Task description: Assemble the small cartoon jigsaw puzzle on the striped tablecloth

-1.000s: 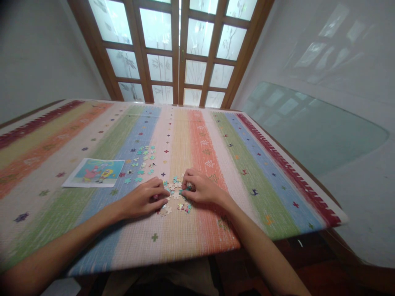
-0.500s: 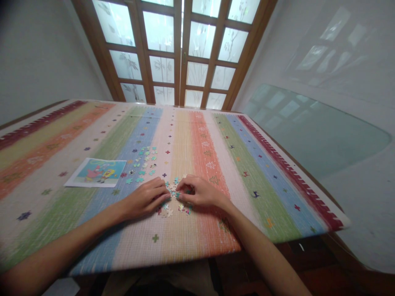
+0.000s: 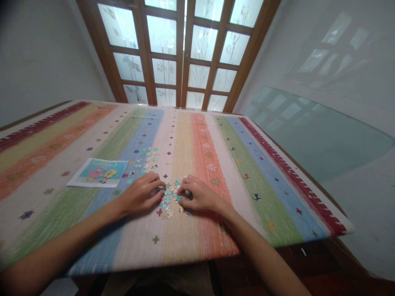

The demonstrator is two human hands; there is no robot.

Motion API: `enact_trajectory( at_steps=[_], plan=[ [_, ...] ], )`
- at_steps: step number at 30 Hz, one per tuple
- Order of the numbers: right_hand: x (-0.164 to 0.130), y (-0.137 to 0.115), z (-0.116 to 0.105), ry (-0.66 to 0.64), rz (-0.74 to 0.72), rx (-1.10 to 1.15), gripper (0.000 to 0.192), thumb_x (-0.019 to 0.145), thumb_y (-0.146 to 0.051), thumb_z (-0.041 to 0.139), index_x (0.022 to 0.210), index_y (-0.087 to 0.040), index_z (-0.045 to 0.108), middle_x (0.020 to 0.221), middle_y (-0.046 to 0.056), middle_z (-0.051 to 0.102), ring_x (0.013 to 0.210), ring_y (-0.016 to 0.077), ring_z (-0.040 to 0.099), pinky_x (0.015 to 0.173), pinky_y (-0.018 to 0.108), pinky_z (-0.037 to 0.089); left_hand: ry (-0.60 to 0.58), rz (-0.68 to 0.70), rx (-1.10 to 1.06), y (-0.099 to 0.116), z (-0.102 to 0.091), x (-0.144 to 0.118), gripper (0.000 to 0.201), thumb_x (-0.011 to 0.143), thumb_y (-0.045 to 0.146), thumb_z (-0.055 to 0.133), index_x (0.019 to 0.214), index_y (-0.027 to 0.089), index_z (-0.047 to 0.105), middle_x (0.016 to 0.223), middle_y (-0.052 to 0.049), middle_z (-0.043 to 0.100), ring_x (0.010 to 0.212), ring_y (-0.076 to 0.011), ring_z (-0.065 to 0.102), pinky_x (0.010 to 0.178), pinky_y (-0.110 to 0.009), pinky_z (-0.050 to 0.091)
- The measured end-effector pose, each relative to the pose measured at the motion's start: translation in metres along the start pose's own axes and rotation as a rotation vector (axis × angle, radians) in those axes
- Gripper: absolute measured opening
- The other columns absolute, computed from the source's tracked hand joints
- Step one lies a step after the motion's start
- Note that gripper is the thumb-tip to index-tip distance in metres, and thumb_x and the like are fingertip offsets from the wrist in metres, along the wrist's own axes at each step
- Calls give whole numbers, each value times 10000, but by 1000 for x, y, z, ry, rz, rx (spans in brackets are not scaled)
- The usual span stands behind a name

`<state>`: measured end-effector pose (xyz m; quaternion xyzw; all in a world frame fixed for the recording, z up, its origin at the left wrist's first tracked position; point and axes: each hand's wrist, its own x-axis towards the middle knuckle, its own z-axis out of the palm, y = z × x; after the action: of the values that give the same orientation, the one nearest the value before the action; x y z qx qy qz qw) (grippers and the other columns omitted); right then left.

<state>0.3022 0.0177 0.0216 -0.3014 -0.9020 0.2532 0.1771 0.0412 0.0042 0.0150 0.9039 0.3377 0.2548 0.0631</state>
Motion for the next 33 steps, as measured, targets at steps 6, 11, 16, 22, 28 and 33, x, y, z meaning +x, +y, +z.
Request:
enact_trajectory(
  at_steps=[6,11,16,22,28,33],
  plan=[
    [-1,0,1,10,12,-23,87,815,-179,717,875,-193,656,878,37,615,894,209,554,808,350,422,-65,5,118,-9,-10,-3,112,845,183,524,839,171,635,824,-75,552,799,-232,500,749,-375,437],
    [0,-1,-1,-8,19,-6,90,825,-187,731,864,-187,651,858,28,609,870,200,542,821,351,421,-78,3,168,-10,-10,-2,140,864,179,500,920,168,628,852,-82,548,813,-236,487,763,-380,441],
    [0,-4,-3,-34,56,14,135,801,-166,749,846,-191,625,847,19,596,858,191,536,798,334,417,-69,6,143,-13,-8,-2,151,905,199,496,948,178,639,876,-80,562,820,-233,492,759,-374,447],
    [1,-5,-4,-53,63,23,164,780,-146,735,832,-199,589,851,15,572,850,186,524,772,322,413,-74,40,99,-12,-3,-3,195,978,262,510,920,186,680,842,-67,572,801,-218,498,750,-364,441],
    [-1,-4,-3,-61,87,147,146,778,-128,695,863,-192,596,852,9,571,797,158,527,723,290,425,-44,25,55,-6,-2,-2,240,1011,280,489,949,174,695,853,-73,588,805,-220,512,734,-366,447],
    [-2,-6,-4,-29,152,274,64,830,-195,672,870,-185,623,806,-4,592,679,122,533,641,267,423,18,52,-63,1,-3,-1,229,1010,266,501,1063,165,699,885,-79,615,836,-216,540,744,-357,464]
  ],
)
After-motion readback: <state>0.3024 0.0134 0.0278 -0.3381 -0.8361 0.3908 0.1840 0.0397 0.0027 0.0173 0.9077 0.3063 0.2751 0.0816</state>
